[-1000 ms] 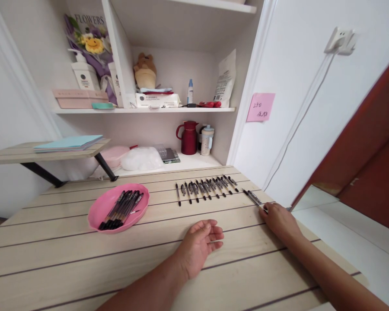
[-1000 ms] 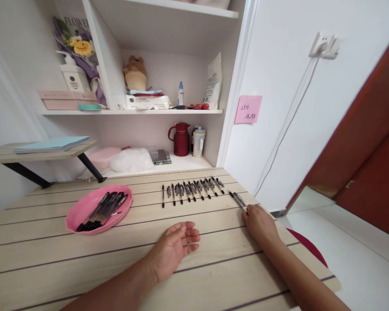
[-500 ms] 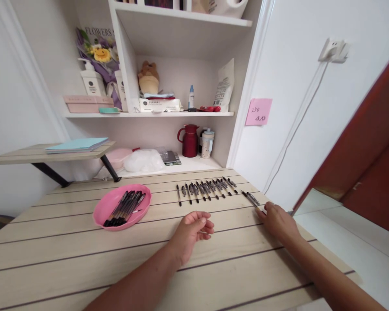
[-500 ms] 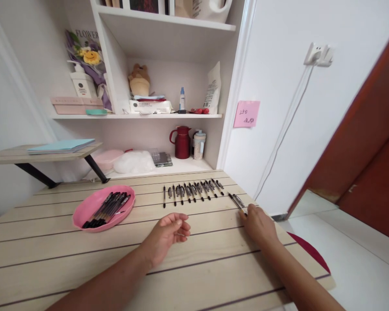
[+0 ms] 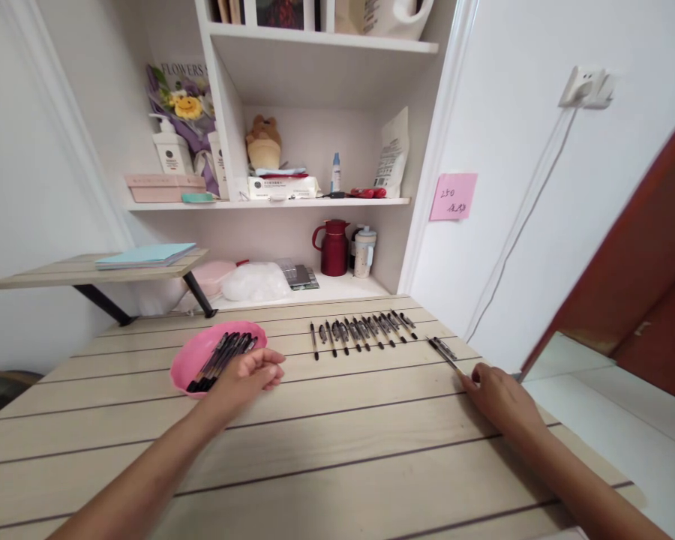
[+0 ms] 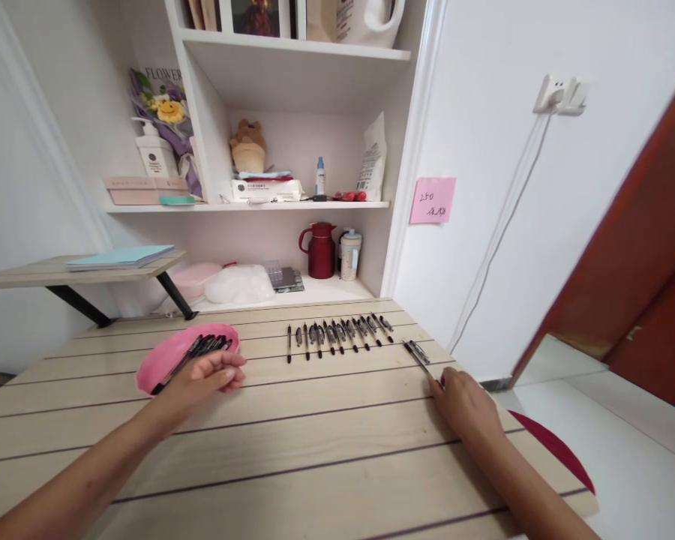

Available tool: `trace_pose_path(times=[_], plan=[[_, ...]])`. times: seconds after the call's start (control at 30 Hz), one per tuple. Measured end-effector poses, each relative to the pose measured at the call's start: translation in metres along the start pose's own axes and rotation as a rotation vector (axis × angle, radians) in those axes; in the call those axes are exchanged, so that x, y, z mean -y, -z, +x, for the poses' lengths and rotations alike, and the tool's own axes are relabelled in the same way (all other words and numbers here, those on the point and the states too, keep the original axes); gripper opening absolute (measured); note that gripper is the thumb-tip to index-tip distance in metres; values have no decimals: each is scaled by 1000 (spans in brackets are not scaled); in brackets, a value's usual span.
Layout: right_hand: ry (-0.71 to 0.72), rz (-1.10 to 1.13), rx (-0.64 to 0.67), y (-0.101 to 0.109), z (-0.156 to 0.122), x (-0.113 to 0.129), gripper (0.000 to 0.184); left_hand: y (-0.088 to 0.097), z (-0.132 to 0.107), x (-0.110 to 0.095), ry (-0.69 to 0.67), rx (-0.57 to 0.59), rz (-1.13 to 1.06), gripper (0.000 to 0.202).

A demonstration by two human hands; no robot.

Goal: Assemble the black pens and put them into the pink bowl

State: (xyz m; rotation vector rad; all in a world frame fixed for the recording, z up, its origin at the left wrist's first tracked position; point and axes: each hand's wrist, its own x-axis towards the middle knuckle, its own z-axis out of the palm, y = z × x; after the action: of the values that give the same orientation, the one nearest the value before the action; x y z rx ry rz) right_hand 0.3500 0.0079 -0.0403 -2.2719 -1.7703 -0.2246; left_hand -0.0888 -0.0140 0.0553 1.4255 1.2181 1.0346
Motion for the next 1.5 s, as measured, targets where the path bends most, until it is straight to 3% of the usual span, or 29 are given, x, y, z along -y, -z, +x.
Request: trace_pose_path(times=[0.27, 0.43, 0.6, 0.7, 1.1, 1.23, 1.5], plan=[[183, 128, 64, 10, 1, 44, 16, 80, 14, 2, -70, -314, 367, 33], [322, 196, 136, 8, 15, 79, 24, 105, 24, 17, -27, -384, 779, 28], [471, 253, 191, 7, 16, 111, 25, 105, 25, 26, 59, -238, 1142, 22], [540, 277, 215, 8, 9, 132, 26, 101, 28, 28, 116, -179, 1226, 19], [751, 481, 264, 23, -16, 212, 34, 93, 42, 29, 307, -323, 1289, 23], [827, 410, 213, 19, -21, 237, 30, 95, 44, 29, 340, -342, 1299, 21], [817, 287, 176, 12, -24, 246, 20, 97, 48, 35, 359, -389, 1309, 23]])
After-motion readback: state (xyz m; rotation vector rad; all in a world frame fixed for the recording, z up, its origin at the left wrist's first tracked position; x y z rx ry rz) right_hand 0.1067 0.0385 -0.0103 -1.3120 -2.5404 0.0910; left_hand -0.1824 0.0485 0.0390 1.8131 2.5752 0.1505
